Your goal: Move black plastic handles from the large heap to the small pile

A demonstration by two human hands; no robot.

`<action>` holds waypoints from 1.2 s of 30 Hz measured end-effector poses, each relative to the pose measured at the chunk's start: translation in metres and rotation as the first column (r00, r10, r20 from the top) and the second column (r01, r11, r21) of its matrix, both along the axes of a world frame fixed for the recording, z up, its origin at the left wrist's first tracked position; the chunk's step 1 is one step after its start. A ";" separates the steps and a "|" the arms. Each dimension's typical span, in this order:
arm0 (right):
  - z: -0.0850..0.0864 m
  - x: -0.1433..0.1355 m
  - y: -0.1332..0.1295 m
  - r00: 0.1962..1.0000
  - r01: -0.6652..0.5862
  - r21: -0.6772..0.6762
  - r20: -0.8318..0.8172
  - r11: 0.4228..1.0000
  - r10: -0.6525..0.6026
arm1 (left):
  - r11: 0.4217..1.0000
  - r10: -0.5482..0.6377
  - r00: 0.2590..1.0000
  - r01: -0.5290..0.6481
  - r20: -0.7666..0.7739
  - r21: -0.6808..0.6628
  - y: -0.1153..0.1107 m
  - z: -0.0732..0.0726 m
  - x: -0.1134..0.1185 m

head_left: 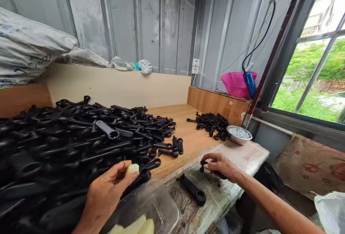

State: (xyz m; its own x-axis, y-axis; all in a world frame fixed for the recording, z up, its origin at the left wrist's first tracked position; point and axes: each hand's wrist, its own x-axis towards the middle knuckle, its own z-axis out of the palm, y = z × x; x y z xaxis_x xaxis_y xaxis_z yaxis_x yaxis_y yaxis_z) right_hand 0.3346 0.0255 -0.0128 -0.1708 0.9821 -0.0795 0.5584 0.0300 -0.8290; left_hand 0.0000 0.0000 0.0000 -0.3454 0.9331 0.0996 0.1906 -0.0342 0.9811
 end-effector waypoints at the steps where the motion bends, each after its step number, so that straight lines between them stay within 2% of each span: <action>1: 0.000 0.001 0.001 1.000 -0.009 -0.004 0.014 1.000 0.009 | 1.000 -0.001 1.000 0.001 0.004 -0.003 -0.001 -0.001 0.001; 9: 0.000 0.000 0.001 0.970 -0.150 0.087 0.204 0.985 0.130 | 1.000 0.013 0.999 -0.012 0.040 -0.015 -0.001 -0.003 0.003; 14: 0.001 0.008 0.012 0.933 -0.073 0.156 0.359 0.985 0.012 | 0.999 0.024 0.998 -0.023 0.050 -0.025 0.000 -0.005 0.001; 16: 0.000 0.012 0.018 0.892 -0.028 0.208 0.446 0.978 -0.069 | 0.999 0.010 0.998 -0.008 0.055 -0.038 0.000 -0.005 0.002; 19: -0.004 0.011 0.021 0.783 -0.010 0.284 0.598 0.959 -0.169 | 0.998 -0.007 0.998 0.010 0.063 -0.054 -0.001 -0.004 0.003; 23: -0.013 -0.004 0.012 0.616 -0.106 0.279 0.772 0.955 -0.157 | 0.995 0.019 0.997 -0.012 0.073 -0.095 0.000 -0.002 0.005; 26: -0.014 -0.017 0.000 0.528 -0.156 0.234 0.841 0.960 -0.119 | 0.996 0.027 0.997 -0.021 0.065 -0.090 0.000 -0.003 0.005; 30: -0.001 -0.028 -0.012 0.474 -0.194 0.197 0.876 0.961 -0.084 | 0.998 0.012 1.000 -0.011 0.020 -0.056 0.000 -0.010 0.002; 33: 0.013 -0.033 -0.014 0.465 -0.214 0.206 0.881 0.955 -0.086 | 0.998 0.015 1.000 -0.015 0.012 -0.060 0.001 -0.014 -0.001; 36: 0.019 -0.039 -0.010 0.462 -0.224 0.187 0.884 0.956 -0.064 | 0.997 0.025 0.999 -0.024 0.022 -0.074 0.000 -0.013 -0.001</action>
